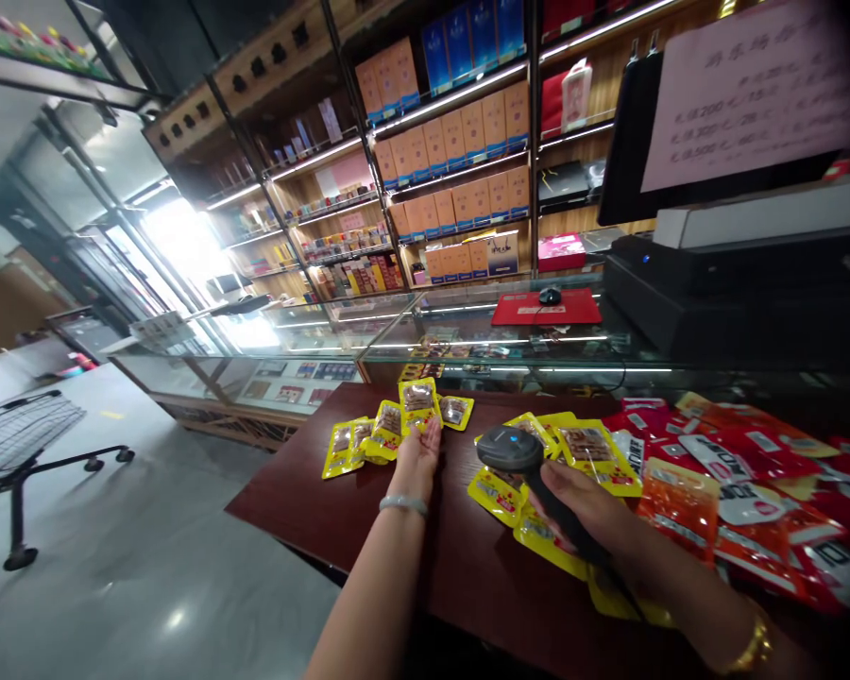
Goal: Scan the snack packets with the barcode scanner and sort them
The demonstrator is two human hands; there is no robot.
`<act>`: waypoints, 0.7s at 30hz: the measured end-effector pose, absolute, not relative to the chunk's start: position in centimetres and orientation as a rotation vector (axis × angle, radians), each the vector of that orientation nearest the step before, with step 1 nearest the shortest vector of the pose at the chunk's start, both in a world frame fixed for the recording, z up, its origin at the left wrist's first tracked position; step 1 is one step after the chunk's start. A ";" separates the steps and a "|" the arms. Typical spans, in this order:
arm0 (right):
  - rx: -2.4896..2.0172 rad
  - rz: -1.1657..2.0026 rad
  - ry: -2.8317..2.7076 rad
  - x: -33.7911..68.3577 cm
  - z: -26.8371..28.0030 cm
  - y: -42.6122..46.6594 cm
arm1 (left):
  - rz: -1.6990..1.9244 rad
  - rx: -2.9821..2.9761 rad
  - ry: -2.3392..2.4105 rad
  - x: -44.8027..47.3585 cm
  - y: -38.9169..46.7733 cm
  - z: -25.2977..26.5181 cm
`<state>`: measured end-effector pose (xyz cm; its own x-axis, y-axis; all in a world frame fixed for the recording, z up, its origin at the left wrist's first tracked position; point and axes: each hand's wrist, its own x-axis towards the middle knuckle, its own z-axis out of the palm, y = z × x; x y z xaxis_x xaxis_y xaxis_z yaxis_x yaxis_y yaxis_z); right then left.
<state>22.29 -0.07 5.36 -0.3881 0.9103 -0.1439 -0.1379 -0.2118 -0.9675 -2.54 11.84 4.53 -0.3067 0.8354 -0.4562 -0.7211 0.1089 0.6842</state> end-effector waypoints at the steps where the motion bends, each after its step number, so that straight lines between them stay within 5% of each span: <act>1: -1.001 1.710 -1.242 22.4 5.5 -0.1 | 1.535 0.136 1.062 -2.4 10.8 4.3; 9: -1.000 1.657 -1.139 23.0 6.5 -0.3 | 1.363 0.162 1.099 -0.3 2.0 3.0; 21: -0.973 1.656 -1.061 23.0 6.2 0.1 | 1.099 0.670 1.220 1.6 2.6 2.3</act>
<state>22.98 0.08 6.19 -0.2721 0.9524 -0.1375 -0.2731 -0.2134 -0.9380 1.61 2.56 2.29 -0.0298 0.9193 -0.3924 -0.2953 0.3669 0.8821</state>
